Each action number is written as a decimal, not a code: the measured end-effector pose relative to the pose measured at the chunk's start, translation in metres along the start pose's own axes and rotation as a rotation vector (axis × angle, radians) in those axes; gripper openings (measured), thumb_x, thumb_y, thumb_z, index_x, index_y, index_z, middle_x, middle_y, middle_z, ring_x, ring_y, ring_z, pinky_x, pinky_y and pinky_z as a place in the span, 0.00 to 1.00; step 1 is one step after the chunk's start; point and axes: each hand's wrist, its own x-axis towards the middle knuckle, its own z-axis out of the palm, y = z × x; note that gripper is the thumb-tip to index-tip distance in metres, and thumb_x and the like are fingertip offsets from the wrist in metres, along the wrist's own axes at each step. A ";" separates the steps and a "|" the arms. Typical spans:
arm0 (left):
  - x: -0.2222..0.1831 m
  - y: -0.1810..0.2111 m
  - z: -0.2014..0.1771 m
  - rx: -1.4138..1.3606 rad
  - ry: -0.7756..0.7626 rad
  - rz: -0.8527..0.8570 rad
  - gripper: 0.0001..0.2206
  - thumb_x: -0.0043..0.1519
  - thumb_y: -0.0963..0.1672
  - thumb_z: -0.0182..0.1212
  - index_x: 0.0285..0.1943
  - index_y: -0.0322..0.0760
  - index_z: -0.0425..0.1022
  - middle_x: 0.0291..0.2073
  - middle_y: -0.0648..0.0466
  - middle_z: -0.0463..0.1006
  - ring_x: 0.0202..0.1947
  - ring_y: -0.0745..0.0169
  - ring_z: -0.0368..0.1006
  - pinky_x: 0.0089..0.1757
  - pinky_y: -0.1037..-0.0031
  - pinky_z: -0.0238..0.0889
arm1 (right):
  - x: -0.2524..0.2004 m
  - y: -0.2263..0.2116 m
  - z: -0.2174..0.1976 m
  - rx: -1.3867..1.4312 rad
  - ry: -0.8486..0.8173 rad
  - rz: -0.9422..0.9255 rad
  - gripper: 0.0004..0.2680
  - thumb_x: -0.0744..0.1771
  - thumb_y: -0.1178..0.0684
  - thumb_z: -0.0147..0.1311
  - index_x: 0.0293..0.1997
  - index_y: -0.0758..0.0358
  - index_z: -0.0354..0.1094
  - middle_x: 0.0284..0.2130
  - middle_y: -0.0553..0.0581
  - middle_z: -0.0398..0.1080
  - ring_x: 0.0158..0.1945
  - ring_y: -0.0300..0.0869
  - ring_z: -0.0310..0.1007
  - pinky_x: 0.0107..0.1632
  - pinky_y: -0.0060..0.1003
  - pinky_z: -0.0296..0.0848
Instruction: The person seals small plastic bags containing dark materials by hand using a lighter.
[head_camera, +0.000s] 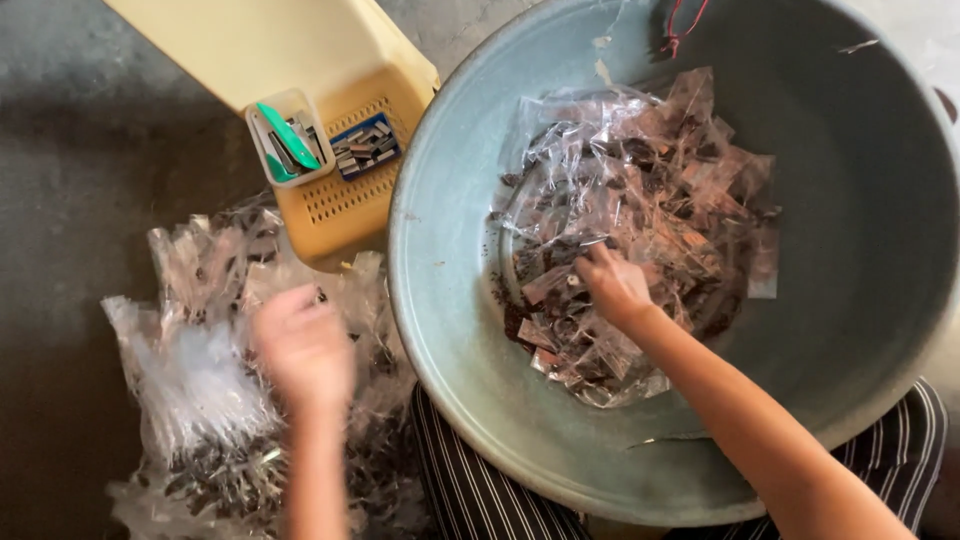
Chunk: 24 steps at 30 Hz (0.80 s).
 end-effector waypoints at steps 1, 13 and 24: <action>-0.002 -0.046 0.015 0.004 0.005 0.001 0.09 0.60 0.44 0.63 0.48 0.43 0.74 0.46 0.55 0.79 0.41 0.64 0.76 0.48 0.76 0.73 | -0.003 0.005 -0.001 0.005 -0.003 -0.002 0.03 0.65 0.48 0.58 0.38 0.37 0.71 0.45 0.39 0.67 0.41 0.37 0.78 0.36 0.32 0.79; -0.036 -0.278 0.074 1.977 -0.677 0.203 0.10 0.63 0.49 0.62 0.44 0.45 0.66 0.41 0.52 0.68 0.44 0.51 0.70 0.48 0.56 0.59 | -0.012 0.106 -0.099 0.631 -0.093 0.184 0.13 0.60 0.55 0.61 0.49 0.51 0.71 0.36 0.60 0.75 0.44 0.61 0.78 0.46 0.53 0.77; -0.053 -0.192 0.137 1.102 -0.611 0.501 0.06 0.55 0.44 0.67 0.32 0.45 0.73 0.26 0.56 0.80 0.33 0.51 0.79 0.38 0.65 0.69 | -0.022 0.099 -0.253 1.094 0.075 0.233 0.04 0.64 0.56 0.67 0.39 0.61 0.79 0.28 0.56 0.75 0.29 0.39 0.73 0.36 0.32 0.72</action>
